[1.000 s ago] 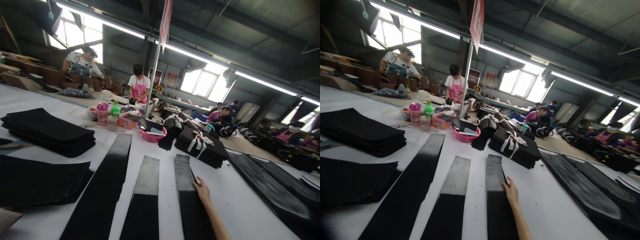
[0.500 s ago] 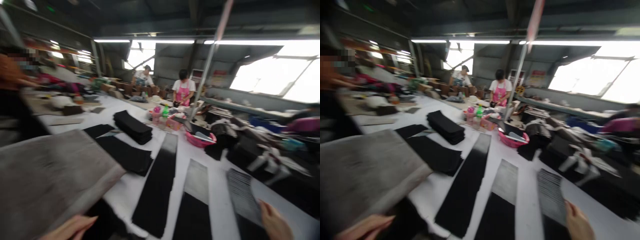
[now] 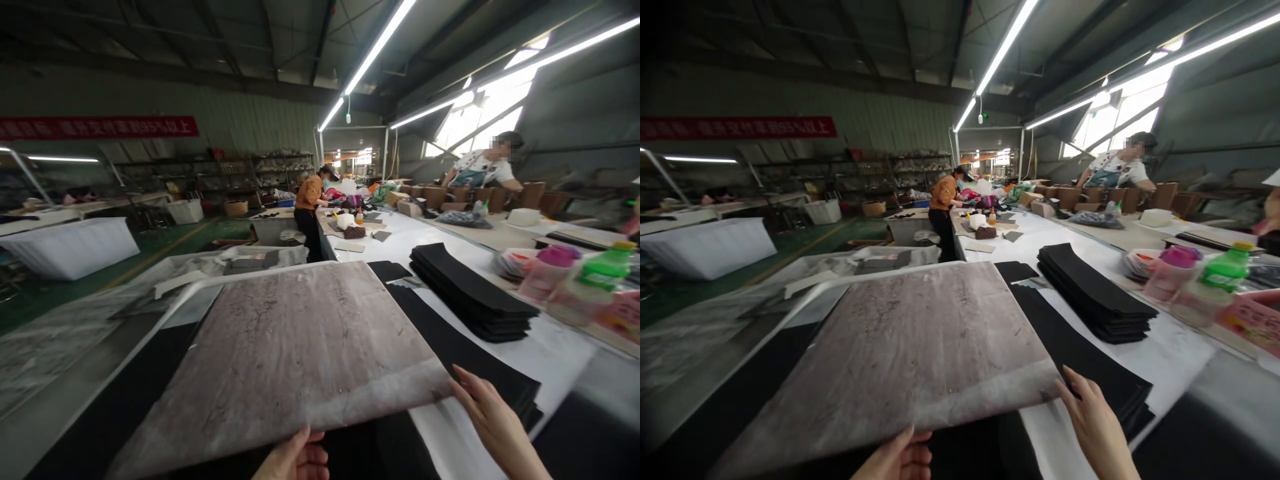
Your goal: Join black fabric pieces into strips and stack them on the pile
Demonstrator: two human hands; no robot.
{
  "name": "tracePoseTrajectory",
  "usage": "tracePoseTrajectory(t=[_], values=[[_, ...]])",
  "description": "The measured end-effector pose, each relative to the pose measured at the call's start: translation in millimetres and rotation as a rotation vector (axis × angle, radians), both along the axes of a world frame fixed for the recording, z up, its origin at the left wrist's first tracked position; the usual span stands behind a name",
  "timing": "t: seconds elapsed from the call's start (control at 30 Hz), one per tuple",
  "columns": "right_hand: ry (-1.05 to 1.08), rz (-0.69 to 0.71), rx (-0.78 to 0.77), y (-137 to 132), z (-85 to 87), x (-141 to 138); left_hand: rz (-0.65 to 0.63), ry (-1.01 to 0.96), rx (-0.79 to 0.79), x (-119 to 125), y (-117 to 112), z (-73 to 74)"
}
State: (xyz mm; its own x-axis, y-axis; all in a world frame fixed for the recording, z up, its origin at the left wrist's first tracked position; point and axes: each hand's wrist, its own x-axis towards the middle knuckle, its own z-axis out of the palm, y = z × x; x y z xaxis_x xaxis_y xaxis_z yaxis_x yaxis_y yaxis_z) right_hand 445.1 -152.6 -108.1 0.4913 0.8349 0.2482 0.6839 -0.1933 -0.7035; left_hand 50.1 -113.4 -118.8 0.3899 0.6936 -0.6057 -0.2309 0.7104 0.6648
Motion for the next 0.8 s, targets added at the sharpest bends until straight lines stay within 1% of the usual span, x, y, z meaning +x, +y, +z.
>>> tracePoseTrajectory(t=[0.07, 0.13, 0.2, 0.27, 0.33, 0.4, 0.43, 0.5, 0.6, 0.67, 0.73, 0.8], values=[[-0.065, -0.004, -0.095, 41.5, 4.9, -5.1, 0.117, -0.058, -0.091, -11.9, 8.8, 5.8], [-0.084, -0.030, -0.205, 73.6, 7.4, -9.0, 0.237, -0.102, -0.127, -18.5, 14.3, 13.4], [-0.065, -0.058, -0.359, 93.9, 11.1, -11.0, 0.359, -0.117, -0.076, -20.1, 17.0, 19.1], [-0.052, -0.096, -0.511, 104.4, 17.3, -12.7, 0.439, -0.101, 0.027, -18.4, 18.2, 20.9], [-0.060, -0.159, -0.599, 108.3, 23.0, -16.1, 0.479, -0.074, 0.122, -15.6, 18.3, 19.3], [-0.077, -0.234, -0.609, 107.3, 23.3, -21.2, 0.501, -0.067, 0.184, -13.7, 17.3, 16.9], [-0.087, -0.263, -0.604, 105.6, 20.4, -23.7, 0.503, -0.061, 0.211, -13.5, 16.3, 16.4], [-0.115, -0.279, -0.591, 101.0, 9.1, -27.7, 0.484, -0.038, 0.265, -14.7, 13.7, 18.6], [-0.165, -0.275, -0.558, 95.0, -12.0, -31.8, 0.437, 0.010, 0.335, -20.7, 12.0, 29.8], [-0.173, -0.263, -0.525, 93.3, -21.7, -36.2, 0.429, 0.038, 0.351, -27.3, 14.6, 38.0], [-0.153, -0.245, -0.500, 94.1, -25.5, -44.4, 0.455, 0.043, 0.346, -36.1, 20.1, 41.7], [-0.112, -0.224, -0.475, 98.6, -24.4, -56.8, 0.497, 0.040, 0.310, -47.3, 27.9, 39.2]])
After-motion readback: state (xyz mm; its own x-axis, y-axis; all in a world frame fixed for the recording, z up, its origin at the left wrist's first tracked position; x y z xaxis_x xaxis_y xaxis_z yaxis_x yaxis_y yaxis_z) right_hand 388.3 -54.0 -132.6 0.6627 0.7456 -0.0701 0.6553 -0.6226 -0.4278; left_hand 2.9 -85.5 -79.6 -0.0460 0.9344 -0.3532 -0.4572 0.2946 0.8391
